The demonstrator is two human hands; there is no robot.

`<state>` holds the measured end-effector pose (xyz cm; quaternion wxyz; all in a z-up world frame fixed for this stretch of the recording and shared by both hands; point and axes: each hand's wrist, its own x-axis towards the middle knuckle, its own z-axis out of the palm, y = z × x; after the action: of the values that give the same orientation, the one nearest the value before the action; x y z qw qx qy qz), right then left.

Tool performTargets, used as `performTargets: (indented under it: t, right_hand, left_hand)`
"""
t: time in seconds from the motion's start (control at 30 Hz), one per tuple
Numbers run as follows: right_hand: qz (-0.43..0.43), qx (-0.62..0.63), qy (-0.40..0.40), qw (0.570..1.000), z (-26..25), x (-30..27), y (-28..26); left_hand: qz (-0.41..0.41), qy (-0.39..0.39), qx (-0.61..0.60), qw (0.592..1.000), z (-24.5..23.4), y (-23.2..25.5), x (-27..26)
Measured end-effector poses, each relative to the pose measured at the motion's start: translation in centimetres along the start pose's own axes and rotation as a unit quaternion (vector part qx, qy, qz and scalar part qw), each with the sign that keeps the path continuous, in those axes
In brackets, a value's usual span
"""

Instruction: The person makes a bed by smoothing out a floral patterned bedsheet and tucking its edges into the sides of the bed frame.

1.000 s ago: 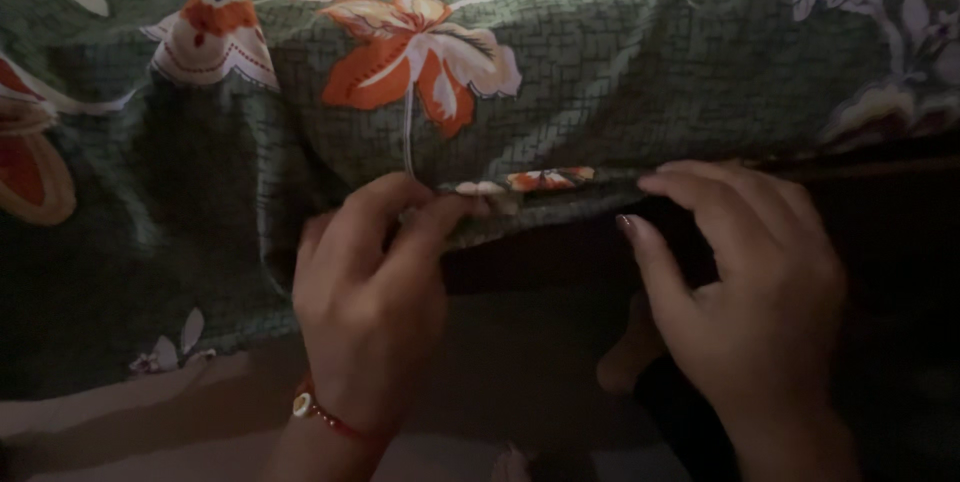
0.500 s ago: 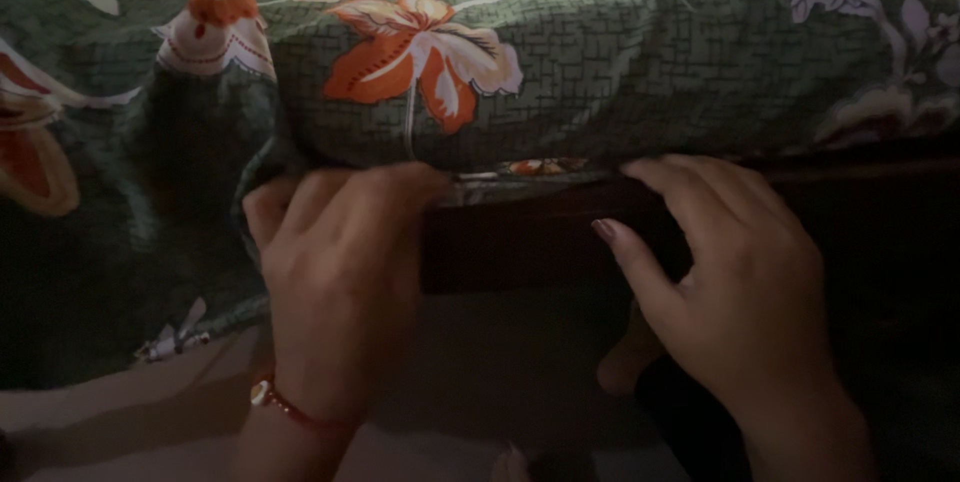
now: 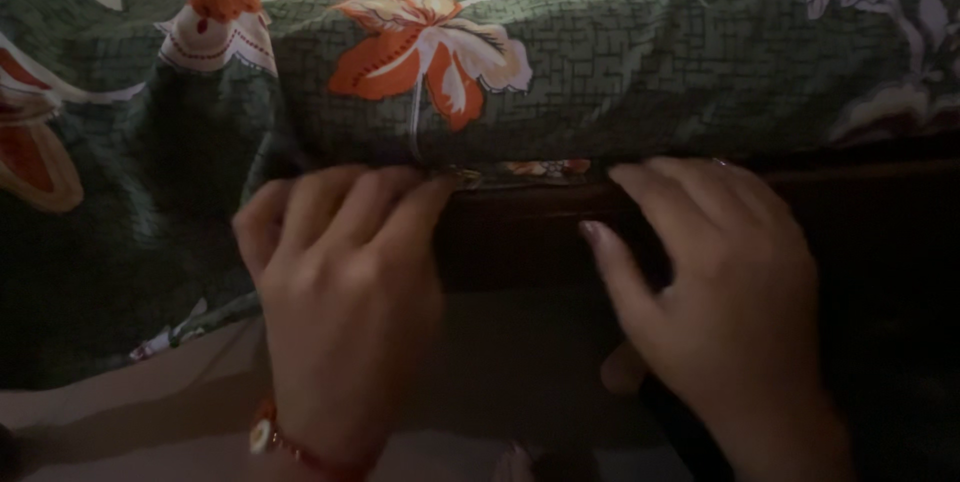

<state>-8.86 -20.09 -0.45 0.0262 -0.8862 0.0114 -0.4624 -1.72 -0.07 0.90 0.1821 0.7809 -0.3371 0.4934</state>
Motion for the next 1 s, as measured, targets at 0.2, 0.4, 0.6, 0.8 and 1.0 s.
performTargets:
  t: [0.2, 0.4, 0.6, 0.8, 1.0]
  right_hand:
    - [0.016, -0.017, -0.052, 0.998, -0.2, 1.6, -1.3]
    - [0.091, -0.075, -0.318, 0.941, -1.1, 5.3, -0.9]
    - [0.048, -0.021, -0.397, 0.917, 0.0, 7.4, 0.4]
    - [-0.015, 0.044, -0.432, 0.901, 0.9, 7.9, 2.3]
    - [-0.082, -0.056, -0.262, 0.960, 2.0, 3.8, 2.3]
  left_hand:
    - [0.009, -0.099, -0.007, 0.995, -1.6, 1.6, 1.2]
    - [-0.003, -0.232, -0.064, 0.971, -1.5, 1.5, 3.4]
    - [0.027, -0.325, -0.080, 0.942, 1.0, -0.2, 4.8]
    - [0.056, -0.386, -0.136, 0.911, 1.2, -2.4, 5.2]
    - [0.162, -0.179, -0.101, 0.965, 2.0, -2.6, 2.2]
